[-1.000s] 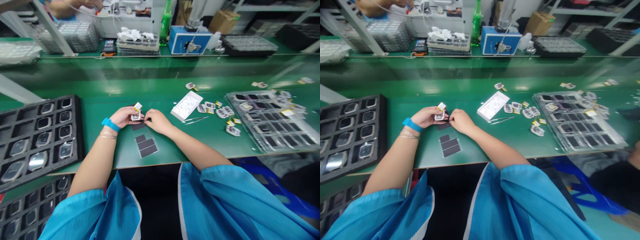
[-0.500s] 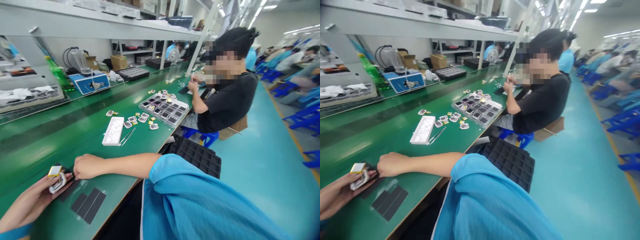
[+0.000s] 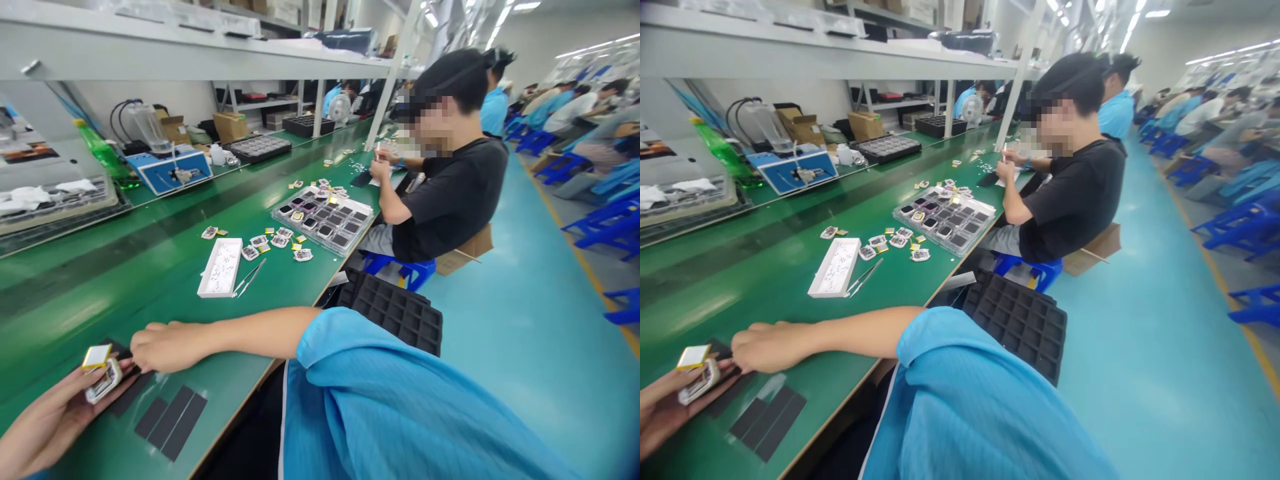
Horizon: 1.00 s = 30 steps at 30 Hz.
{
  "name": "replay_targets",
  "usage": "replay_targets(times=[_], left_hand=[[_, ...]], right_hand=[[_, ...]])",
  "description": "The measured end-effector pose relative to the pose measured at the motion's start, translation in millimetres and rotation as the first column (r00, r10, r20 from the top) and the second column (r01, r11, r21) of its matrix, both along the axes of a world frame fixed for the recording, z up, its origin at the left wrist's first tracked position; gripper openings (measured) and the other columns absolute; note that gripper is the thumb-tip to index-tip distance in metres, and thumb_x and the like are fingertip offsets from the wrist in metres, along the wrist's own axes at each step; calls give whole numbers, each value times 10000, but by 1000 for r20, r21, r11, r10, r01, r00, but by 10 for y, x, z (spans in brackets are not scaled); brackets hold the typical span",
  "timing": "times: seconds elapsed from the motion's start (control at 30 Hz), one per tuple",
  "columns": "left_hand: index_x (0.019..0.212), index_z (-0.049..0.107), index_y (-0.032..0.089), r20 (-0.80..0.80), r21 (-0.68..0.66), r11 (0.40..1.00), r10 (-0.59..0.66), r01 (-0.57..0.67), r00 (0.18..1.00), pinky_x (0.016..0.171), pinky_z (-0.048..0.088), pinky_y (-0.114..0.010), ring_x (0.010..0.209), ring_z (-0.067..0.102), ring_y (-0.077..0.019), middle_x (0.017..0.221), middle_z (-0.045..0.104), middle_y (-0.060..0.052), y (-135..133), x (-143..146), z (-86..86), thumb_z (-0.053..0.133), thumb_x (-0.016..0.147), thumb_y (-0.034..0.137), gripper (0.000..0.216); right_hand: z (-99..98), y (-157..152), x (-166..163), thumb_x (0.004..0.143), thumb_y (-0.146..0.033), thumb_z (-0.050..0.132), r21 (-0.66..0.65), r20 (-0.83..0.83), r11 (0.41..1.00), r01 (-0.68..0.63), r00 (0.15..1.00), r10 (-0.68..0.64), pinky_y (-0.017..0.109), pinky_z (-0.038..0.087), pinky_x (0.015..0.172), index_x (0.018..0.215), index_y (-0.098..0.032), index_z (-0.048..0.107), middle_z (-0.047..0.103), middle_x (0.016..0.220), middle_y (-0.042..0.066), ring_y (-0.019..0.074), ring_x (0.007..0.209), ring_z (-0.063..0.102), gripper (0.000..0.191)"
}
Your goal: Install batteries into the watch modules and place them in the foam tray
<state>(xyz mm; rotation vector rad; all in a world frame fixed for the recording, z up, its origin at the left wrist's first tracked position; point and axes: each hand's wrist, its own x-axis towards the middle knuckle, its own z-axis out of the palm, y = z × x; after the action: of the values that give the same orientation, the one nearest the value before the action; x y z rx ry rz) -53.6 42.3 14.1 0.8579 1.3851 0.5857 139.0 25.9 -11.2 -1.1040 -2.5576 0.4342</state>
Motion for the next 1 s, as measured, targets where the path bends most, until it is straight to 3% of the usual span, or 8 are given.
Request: replay_targets(times=[0.1,0.2,0.3,0.4,0.5,0.7,0.83,1.0], left_hand=[[722,740,356,25,5,996,-94,94,995,772,639,-257,926,724,-186,923,767,170,-124,104,159,750,605,257,153],[774,698,269,129,63,996,-65,57,989,722,631,-232,744,688,-120,773,753,91,-194,163,190,675,699,100,186],[785,657,162,212,184,980,34,-74,977,647,604,-212,644,647,-102,726,714,20,-235,220,137,685,692,71,133],[778,641,133,216,237,966,48,-100,975,555,581,-239,571,619,-117,664,667,1,-285,313,86,732,633,128,171],[773,629,137,209,254,963,31,-85,977,534,569,-253,556,612,-130,624,639,2,-346,405,63,732,625,158,182],[749,614,135,202,254,965,20,-72,979,563,580,-282,559,608,-132,618,617,2,-369,433,33,719,670,132,131],[736,608,129,213,242,967,32,-84,976,560,584,-285,543,608,-127,607,609,2,-357,439,47,711,695,92,117],[726,611,111,206,224,970,50,-97,977,555,581,-264,550,613,-119,622,628,-15,-371,459,87,646,731,44,76]], right_hand=[[72,-73,60,959,-217,521,24,-33,999,-23,999,24,331,476,902,862,-180,640,625,1213,112,226,1102,549,157],[145,-135,79,969,-211,528,73,-221,997,8,975,9,349,397,1045,821,-178,594,649,1113,104,195,1128,532,165],[183,-169,114,924,-209,584,1,-535,999,48,844,-40,354,408,1047,810,-191,586,684,1046,58,168,1079,585,116],[155,-172,162,852,-269,641,-211,-708,976,46,681,-185,328,501,877,787,-183,615,709,880,27,159,876,652,111],[108,-172,178,745,-305,722,-338,-728,941,9,631,-268,305,516,754,719,-175,626,697,750,6,149,733,648,164],[59,-159,158,675,-319,777,-448,-717,894,9,594,-365,304,532,723,726,-188,587,694,739,-7,139,711,650,237],[28,-153,154,647,-321,799,-484,-707,875,2,589,-392,309,535,765,823,-202,546,694,754,-26,141,744,676,331],[28,-171,151,665,-301,779,-461,-688,887,29,619,-379,321,527,788,831,-208,525,691,753,-27,147,751,684,317]])
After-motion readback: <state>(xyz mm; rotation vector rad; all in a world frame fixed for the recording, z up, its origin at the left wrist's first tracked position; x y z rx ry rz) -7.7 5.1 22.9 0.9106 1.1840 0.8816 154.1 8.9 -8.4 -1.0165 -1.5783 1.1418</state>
